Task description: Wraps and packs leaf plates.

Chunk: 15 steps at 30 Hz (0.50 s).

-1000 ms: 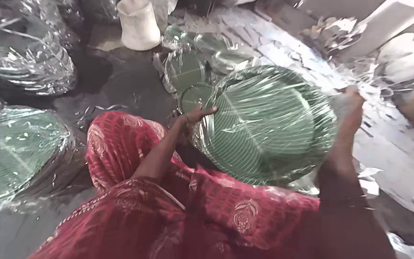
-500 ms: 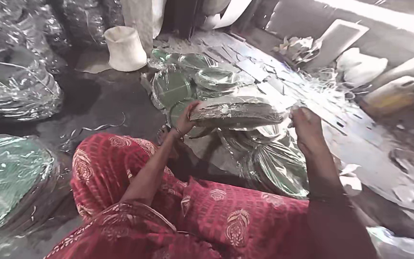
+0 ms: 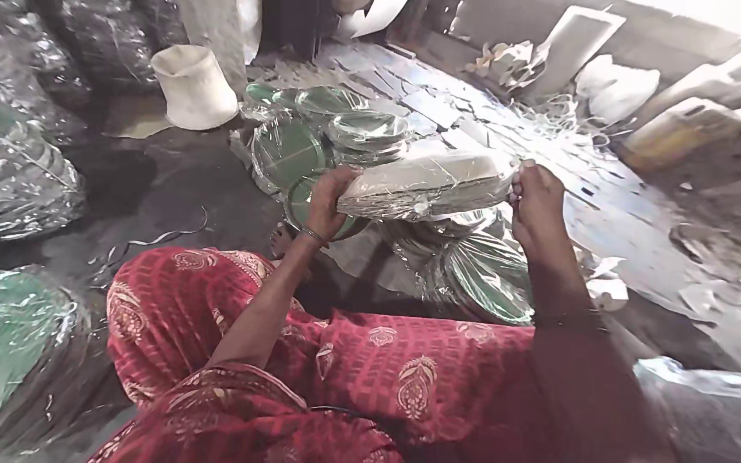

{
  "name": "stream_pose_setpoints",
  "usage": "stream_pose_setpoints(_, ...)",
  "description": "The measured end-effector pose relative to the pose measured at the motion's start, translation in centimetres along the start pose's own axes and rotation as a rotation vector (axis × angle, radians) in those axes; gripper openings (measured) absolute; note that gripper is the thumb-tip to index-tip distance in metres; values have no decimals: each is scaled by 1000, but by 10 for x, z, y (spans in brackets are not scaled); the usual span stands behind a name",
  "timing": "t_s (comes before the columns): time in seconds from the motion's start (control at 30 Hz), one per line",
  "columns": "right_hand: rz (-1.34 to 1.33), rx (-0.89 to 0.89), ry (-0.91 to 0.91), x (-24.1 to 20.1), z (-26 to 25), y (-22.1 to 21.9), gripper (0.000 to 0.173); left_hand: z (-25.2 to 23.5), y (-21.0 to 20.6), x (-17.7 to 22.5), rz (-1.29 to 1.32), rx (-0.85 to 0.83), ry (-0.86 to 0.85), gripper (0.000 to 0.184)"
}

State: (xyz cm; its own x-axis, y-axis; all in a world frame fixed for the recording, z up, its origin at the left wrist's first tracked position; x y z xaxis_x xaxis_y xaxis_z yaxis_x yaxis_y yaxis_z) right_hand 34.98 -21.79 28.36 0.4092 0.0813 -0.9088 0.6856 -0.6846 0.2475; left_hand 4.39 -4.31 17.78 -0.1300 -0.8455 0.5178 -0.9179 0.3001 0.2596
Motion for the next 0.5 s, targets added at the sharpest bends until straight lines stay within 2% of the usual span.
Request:
stream_pose_setpoints(0.13, -63, -21, 0, -9, 15, -1, 24, 0, -3, 7, -71, 37, -119, 36)
stream_pose_setpoints(0.23, -53, -12, 17, 1, 4, 3, 25, -1, -3, 13, -200, 66, -240, 31)
stream_pose_setpoints(0.4, -66, 6, 33, -29, 38, -2, 22, 0, -5, 27, -328, 133, -409, 20)
stream_pose_setpoints(0.5, -251, 110, 41, -19, 5, 2, 23, -3, -8, 39, -344, 167, -509, 19)
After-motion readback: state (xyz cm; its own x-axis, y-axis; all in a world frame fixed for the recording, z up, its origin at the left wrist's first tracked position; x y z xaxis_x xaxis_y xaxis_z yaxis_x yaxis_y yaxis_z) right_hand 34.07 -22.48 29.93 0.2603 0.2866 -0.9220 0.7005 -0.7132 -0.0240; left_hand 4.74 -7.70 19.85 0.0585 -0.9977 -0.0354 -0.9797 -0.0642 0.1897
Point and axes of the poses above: each hand's wrist, its own z-axis away from the middle knuckle, its own y-axis out of the back of the hand, x = y × z, the point moved 2 cm from there along -z, towards the middle knuckle, and after that the axes turned 4 degrees about -x, right-handed, at the moved point
